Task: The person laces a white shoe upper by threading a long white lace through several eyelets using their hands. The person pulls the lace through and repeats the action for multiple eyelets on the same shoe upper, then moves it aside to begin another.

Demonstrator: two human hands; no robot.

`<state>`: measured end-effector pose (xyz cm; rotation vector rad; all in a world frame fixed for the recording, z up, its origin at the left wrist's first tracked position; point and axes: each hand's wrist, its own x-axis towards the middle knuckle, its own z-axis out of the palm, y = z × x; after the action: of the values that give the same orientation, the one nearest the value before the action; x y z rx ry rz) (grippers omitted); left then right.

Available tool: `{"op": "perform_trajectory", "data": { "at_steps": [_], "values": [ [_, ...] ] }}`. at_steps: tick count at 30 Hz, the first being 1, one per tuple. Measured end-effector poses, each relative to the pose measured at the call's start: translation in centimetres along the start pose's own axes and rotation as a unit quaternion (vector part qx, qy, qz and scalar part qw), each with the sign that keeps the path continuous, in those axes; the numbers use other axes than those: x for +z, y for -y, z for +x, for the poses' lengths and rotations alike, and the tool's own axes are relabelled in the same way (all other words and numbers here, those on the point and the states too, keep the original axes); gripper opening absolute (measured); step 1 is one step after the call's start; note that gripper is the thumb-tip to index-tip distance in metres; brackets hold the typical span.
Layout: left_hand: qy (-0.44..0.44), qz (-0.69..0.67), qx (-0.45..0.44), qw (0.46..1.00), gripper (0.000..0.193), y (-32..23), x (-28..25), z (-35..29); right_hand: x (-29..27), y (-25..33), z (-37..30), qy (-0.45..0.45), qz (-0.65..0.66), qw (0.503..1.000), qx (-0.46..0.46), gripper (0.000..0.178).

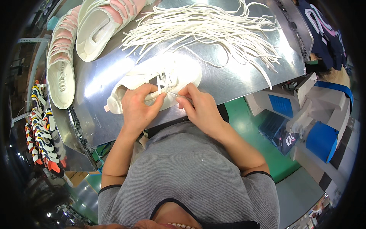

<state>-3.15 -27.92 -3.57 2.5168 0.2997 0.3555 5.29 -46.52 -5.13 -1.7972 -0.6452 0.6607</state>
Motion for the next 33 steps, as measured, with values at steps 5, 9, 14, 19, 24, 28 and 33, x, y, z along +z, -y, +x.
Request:
{"op": "perform_trajectory", "data": {
  "at_steps": [5,9,14,19,24,28,33],
  "values": [
    [0.032,-0.053,-0.003,0.998,0.015,0.2,0.1,-0.4,0.1,0.4,0.6,0.028,-0.001,0.999,0.015,0.015],
    [0.009,-0.066,0.044,0.997,0.015,0.1,0.5,-1.1,1.9,0.5,1.3,0.019,0.015,0.999,0.038,0.015],
    [-0.005,0.012,0.074,0.997,0.016,-0.1,-0.1,-2.2,1.6,-0.6,0.6,-0.003,-0.056,0.998,-0.037,0.021],
    [-0.026,0.070,0.142,0.987,0.017,-0.4,-0.6,-3.3,-5.3,1.8,0.0,-0.122,-0.018,0.992,-0.038,0.021],
    [-0.083,0.089,0.211,0.970,0.013,0.3,-0.1,-3.5,0.0,4.5,2.7,0.089,-0.301,0.921,-0.229,0.021],
    [-0.094,0.114,0.231,0.962,0.012,1.0,-0.3,-4.0,0.7,4.2,3.6,0.136,-0.346,0.913,-0.165,0.017],
    [-0.085,0.080,0.252,0.961,0.014,1.2,-0.4,-3.7,-0.3,4.2,5.7,0.176,-0.127,0.973,-0.078,0.019]
  ]
}}
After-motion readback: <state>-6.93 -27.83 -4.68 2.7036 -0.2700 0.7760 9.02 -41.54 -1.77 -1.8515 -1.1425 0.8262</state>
